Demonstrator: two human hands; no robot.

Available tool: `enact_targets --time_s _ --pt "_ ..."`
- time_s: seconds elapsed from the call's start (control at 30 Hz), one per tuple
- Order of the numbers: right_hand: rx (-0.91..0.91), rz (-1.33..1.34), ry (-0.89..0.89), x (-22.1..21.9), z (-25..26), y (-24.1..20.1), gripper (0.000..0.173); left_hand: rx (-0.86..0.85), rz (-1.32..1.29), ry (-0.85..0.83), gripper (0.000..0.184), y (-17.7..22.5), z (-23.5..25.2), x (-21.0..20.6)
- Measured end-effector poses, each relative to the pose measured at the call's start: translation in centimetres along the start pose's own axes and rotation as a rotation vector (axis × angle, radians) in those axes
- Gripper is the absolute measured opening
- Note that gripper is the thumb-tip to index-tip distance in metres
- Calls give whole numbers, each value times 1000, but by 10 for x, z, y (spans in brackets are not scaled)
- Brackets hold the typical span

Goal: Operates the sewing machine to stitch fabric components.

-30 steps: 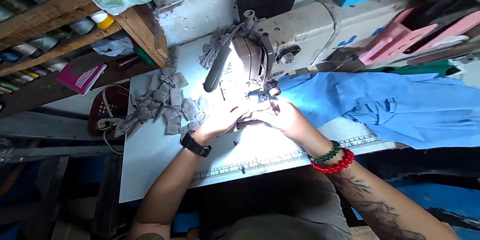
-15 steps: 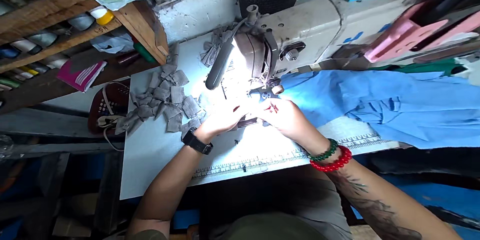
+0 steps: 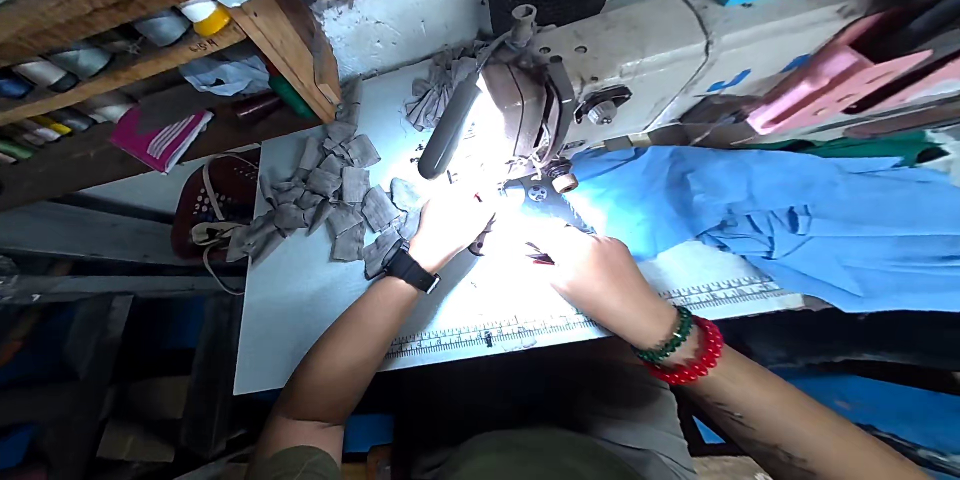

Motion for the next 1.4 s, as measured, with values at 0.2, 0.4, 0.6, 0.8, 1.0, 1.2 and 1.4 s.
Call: enact_targets --time_s 0.2,0.4,0.6,0.8,1.0,1.2,1.4 --pt "17 -71 9 -2 4 1 19 -59 3 54 20 5 0 4" --pt "20 -87 -11 -1 6 0 16 -83 175 96 29 -9 17 -5" --pt "55 -168 -5 1 9 -4 13 -92 32 78 22 -3 1 4" --pt "35 -229 -64 4 24 -3 9 -9 185 97 30 -13 34 4" --pt "-14 -284 -95 11 8 -16 31 9 113 89 27 -33 14 39" --pt "106 0 -43 4 31 -37 25 -31 111 29 28 -14 -27 45" --pt "83 142 -54 -13 59 -47 21 -37 58 33 32 -13 -31 45"
Point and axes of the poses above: each hand's wrist, its own z-axis towards the middle knuckle, its own x-axis out of the back of the hand, y = z × x, the point moved 2 cm from there along z, towards the middle knuckle, and after that the axes turned 11 degrees about -z, right-handed, at the moved point
